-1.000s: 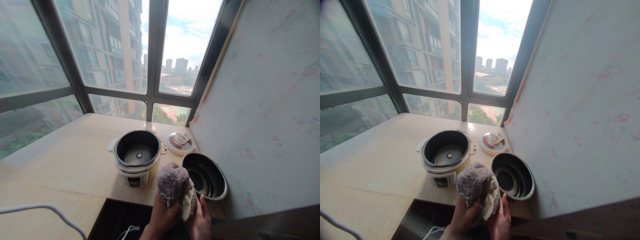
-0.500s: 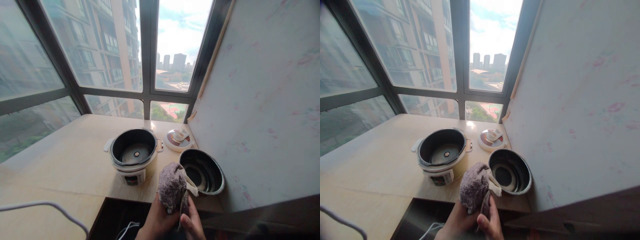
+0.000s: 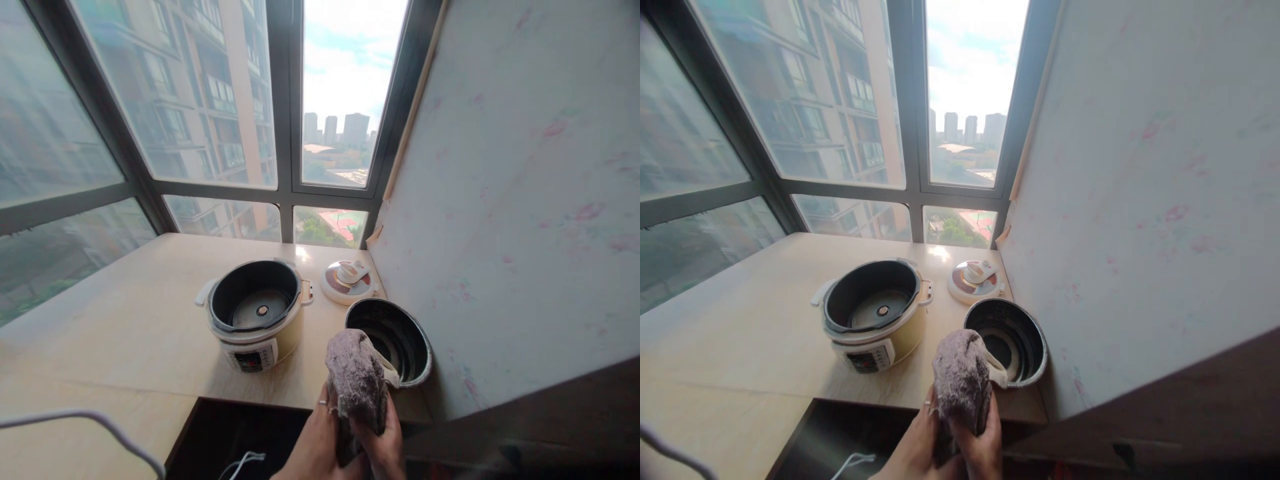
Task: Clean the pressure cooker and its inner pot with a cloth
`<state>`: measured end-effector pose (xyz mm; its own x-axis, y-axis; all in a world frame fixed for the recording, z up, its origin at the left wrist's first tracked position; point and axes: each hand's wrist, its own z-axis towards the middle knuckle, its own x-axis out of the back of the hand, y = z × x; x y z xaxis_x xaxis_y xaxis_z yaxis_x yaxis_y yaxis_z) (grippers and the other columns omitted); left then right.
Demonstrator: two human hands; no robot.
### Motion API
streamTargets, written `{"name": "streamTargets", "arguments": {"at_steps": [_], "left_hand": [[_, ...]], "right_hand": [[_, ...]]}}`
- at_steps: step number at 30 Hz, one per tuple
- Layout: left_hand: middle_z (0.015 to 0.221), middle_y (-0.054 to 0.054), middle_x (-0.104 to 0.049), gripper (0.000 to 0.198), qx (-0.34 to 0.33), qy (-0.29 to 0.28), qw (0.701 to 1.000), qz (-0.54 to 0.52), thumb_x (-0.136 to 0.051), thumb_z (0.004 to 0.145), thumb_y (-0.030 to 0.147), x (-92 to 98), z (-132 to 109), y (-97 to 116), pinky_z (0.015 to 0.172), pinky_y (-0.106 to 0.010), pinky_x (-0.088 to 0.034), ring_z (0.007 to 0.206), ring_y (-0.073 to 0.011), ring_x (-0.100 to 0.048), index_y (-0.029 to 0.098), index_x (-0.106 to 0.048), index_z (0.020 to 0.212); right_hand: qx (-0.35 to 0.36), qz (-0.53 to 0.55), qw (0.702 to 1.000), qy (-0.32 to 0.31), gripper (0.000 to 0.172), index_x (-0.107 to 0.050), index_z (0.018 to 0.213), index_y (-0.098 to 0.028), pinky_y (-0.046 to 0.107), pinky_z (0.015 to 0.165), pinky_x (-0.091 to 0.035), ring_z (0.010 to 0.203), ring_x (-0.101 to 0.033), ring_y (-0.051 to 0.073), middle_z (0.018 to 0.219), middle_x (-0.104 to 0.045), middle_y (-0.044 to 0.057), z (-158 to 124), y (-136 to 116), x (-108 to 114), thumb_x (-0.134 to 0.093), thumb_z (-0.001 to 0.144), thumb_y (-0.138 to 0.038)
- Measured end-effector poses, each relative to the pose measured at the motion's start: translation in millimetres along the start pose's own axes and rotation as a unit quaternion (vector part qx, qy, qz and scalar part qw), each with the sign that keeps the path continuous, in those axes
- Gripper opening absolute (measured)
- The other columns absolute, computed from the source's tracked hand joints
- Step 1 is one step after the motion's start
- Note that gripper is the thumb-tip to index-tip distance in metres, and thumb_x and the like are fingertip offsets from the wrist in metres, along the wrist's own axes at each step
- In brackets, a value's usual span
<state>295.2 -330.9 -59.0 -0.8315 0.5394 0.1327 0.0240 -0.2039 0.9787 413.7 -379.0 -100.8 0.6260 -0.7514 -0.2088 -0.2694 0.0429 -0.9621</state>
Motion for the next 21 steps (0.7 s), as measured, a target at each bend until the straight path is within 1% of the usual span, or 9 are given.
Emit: {"name": "streamTargets", "arguments": {"at_steps": [3,5,8,11,14,16,18,20,21], "left_hand": [[0.156,-0.019,-0.047,0.094,0.016,0.002,0.997,-0.077,-0.078,0.073,0.052,2.1,-7.6,-9.8,0.125,-0.049,-0.027,0.148,-0.0395,-0.038,0.017,-0.047,0.154],[0.158,-0.018,-0.045,0.090,0.039,0.018,0.989,-0.144,-0.072,0.080,0.059,4.4,-9.9,-17.8,0.122,-0.047,-0.033,0.146,-0.0363,-0.043,0.020,-0.043,0.155],[0.153,-0.018,-0.050,0.087,0.094,0.088,0.974,-0.185,-0.063,0.085,0.067,7.4,-6.1,-26.3,0.111,-0.045,-0.046,0.138,-0.0338,-0.052,0.023,-0.038,0.157],[0.154,-0.020,-0.049,0.099,0.121,0.143,0.967,-0.171,-0.064,0.079,0.074,7.4,1.3,-29.0,0.112,-0.047,-0.045,0.146,-0.0357,-0.043,0.022,-0.035,0.158],[0.162,-0.020,-0.037,0.112,0.140,0.120,0.959,-0.213,-0.067,0.070,0.081,3.7,3.8,-26.2,0.116,-0.050,-0.039,0.150,-0.0376,-0.037,0.024,-0.032,0.160],[0.161,-0.021,-0.038,0.116,0.120,0.083,0.960,-0.241,-0.071,0.065,0.082,1.2,1.3,-22.5,0.120,-0.052,-0.034,0.149,-0.0393,-0.038,0.022,-0.037,0.158],[0.149,-0.021,-0.054,0.111,0.107,0.047,0.969,-0.218,-0.078,0.058,0.080,0.1,-4.1,-19.2,0.120,-0.054,-0.033,0.142,-0.0408,-0.046,0.019,-0.053,0.147],[0.127,-0.018,-0.069,0.093,0.127,0.036,0.978,-0.161,-0.087,0.049,0.074,0.1,-11.5,-17.2,0.116,-0.055,-0.039,0.128,-0.0416,-0.058,0.019,-0.071,0.122],[0.115,-0.017,-0.074,0.083,0.139,0.044,0.980,-0.135,-0.090,0.044,0.072,0.2,-15.4,-16.8,0.113,-0.055,-0.042,0.120,-0.0413,-0.062,0.020,-0.075,0.108]], "right_hand": [[0.009,0.036,0.999,0.021,0.084,-0.068,0.125,-0.017,0.046,0.091,-0.058,0.107,-0.070,0.038,0.112,-0.077,0.013,13.4,2.2,14.1,-0.094,0.054,-0.053],[0.010,0.064,0.997,0.031,0.078,-0.070,0.122,-0.018,0.043,0.089,-0.058,0.105,-0.071,0.036,0.110,-0.077,0.011,21.7,5.1,24.6,-0.093,0.055,-0.050],[0.006,0.097,0.995,0.035,0.076,-0.066,0.131,-0.020,0.042,0.088,-0.059,0.105,-0.072,0.033,0.114,-0.077,0.009,29.7,11.1,37.3,-0.089,0.064,-0.046],[0.010,0.098,0.994,0.036,0.076,-0.063,0.138,-0.023,0.042,0.086,-0.060,0.103,-0.073,0.031,0.113,-0.077,0.007,32.4,15.0,42.3,-0.085,0.069,-0.048],[0.033,0.082,0.996,-0.003,0.078,-0.068,0.131,-0.023,0.045,0.091,-0.059,0.109,-0.071,0.035,0.113,-0.077,0.009,29.2,12.8,38.0,-0.088,0.063,-0.056],[0.053,0.084,0.994,-0.052,0.081,-0.072,0.124,-0.023,0.049,0.098,-0.055,0.115,-0.068,0.038,0.118,-0.076,0.011,22.5,8.8,32.5,-0.087,0.057,-0.066],[0.064,0.092,0.989,-0.098,0.081,-0.075,0.119,-0.024,0.051,0.104,-0.051,0.121,-0.065,0.040,0.123,-0.074,0.013,13.3,5.1,28.6,-0.081,0.057,-0.076],[0.052,0.090,0.986,-0.131,0.080,-0.077,0.117,-0.025,0.051,0.108,-0.048,0.125,-0.062,0.041,0.126,-0.073,0.013,5.4,2.6,28.3,-0.076,0.059,-0.082],[0.037,0.081,0.986,-0.142,0.080,-0.077,0.116,-0.026,0.050,0.109,-0.047,0.126,-0.061,0.041,0.128,-0.073,0.013,3.4,1.7,29.2,-0.075,0.059,-0.082]]}}
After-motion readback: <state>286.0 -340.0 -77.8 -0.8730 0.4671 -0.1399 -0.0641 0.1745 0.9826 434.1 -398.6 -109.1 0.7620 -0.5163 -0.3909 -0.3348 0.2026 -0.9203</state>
